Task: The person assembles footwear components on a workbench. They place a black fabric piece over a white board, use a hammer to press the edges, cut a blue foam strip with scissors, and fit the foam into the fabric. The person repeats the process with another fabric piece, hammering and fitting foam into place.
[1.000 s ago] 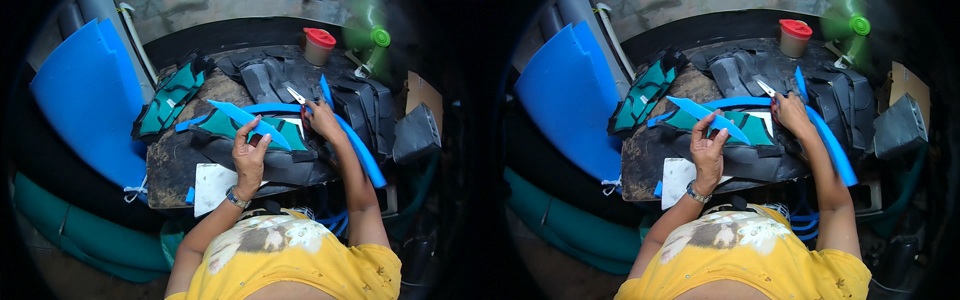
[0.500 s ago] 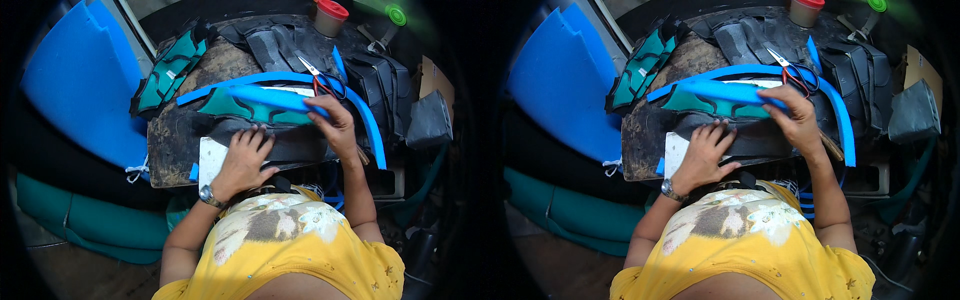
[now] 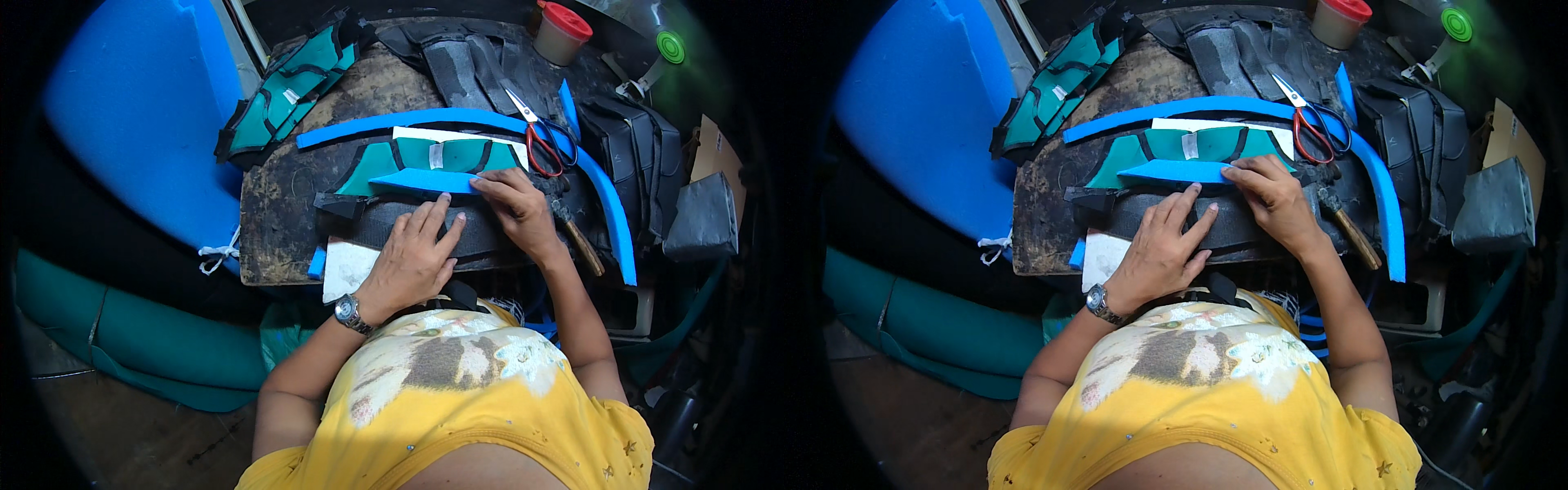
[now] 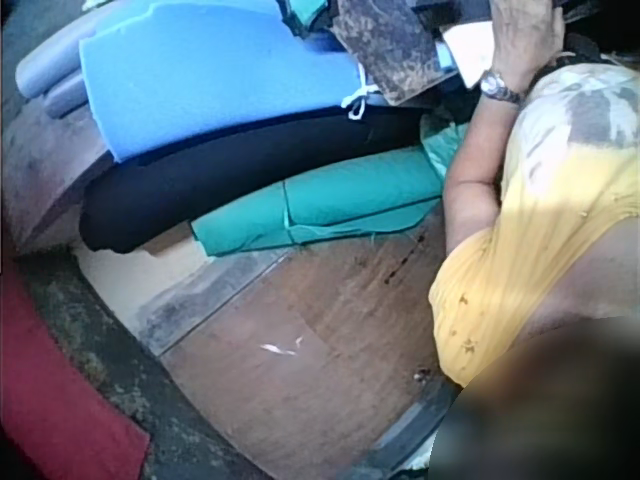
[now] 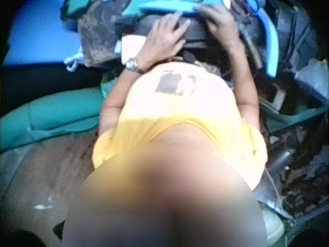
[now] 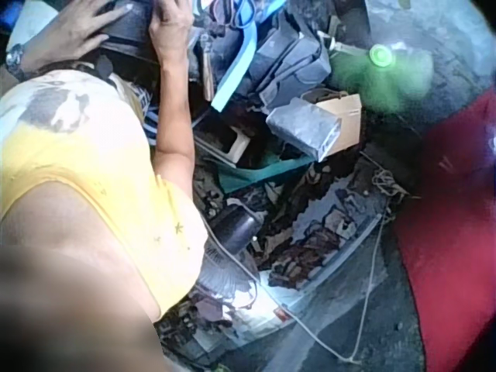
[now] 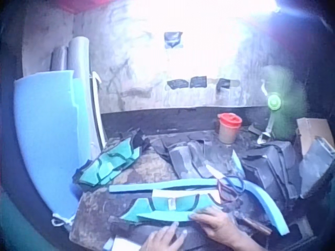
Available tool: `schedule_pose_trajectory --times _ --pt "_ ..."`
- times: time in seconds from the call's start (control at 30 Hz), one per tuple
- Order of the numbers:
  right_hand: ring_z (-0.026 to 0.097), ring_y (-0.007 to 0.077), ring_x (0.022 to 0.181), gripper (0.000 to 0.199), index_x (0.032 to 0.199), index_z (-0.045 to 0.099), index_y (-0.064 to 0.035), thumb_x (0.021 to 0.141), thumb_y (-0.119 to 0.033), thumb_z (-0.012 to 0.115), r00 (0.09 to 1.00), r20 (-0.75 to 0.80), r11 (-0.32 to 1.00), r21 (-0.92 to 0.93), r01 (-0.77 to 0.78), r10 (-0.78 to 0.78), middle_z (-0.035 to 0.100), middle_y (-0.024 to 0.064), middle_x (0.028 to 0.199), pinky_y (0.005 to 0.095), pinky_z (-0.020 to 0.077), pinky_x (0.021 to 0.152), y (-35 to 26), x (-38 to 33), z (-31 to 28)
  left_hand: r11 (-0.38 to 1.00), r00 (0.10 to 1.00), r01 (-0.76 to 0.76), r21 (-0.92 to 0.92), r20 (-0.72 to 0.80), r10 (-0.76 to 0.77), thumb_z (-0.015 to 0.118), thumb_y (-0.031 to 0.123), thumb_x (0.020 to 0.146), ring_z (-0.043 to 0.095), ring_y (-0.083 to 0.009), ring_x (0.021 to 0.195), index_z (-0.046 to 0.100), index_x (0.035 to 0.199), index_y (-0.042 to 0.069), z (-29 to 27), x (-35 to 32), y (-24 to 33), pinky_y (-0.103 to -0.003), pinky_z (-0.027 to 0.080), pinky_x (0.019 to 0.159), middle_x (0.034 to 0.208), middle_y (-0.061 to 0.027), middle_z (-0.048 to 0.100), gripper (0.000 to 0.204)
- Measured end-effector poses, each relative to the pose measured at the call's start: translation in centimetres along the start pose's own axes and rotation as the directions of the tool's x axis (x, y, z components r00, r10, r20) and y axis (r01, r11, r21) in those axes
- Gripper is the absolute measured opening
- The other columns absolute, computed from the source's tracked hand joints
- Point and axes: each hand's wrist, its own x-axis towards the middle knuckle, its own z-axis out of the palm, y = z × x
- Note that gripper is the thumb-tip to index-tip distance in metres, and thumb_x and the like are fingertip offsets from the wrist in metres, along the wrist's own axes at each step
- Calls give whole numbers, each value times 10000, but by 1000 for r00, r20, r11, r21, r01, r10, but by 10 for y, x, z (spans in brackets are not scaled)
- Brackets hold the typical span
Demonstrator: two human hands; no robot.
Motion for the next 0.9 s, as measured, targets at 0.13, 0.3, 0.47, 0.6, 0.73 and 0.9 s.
schedule_pose_trajectory --times 0.13,0.3,0.47,0.6,0.73,0.9 --pt "629 294 1044 406 1139 720 -82 784 112 678 999 38 995 -97 32 -29 673 115 1107 375 539 886 3 1 1 1000 1000 18 6 23 -18 751 200 807 405 -406 1333 551 1382 36 1 -1 0 -500 388 1063 1494 -268 368 631" --pt "632 302 1041 424 1153 720 -96 779 100 687 996 71 991 -112 67 -60 673 120 1122 382 543 896 8 2 2 999 1000 0 36 -3 0 731 205 794 395 -415 1338 553 1381 35 2 0 -4 -504 393 1059 1510 -282 345 636" --pt "665 288 1014 356 1154 736 -87 838 68 682 999 34 999 -36 20 -19 690 138 1101 353 545 859 11 1 6 1000 999 12 25 48 -13 682 169 759 385 -425 1344 544 1394 31 0 1 -7 -515 400 1046 1498 -292 367 665" --pt "672 281 1003 335 1149 743 -87 850 55 689 999 6 996 80 -37 37 696 140 1095 340 547 845 14 1 8 1000 998 18 12 62 -19 655 143 743 384 -425 1346 538 1400 22 -3 3 -8 -518 400 1041 1508 -287 371 679" --pt "653 280 1013 385 1163 734 -102 815 61 699 999 30 1000 16 20 -20 691 121 1112 353 551 851 17 1 8 999 995 32 27 91 -34 648 132 740 385 -405 1357 544 1398 19 -7 5 -6 -512 404 1043 1531 -268 363 676" --pt "645 286 1038 377 1178 729 -109 843 58 686 997 78 998 -48 28 -25 671 133 1143 358 539 873 14 2 7 998 973 9 68 230 -24 673 106 740 406 -376 1357 496 1435 18 -21 11 -5 -496 407 1049 1529 -253 381 723"
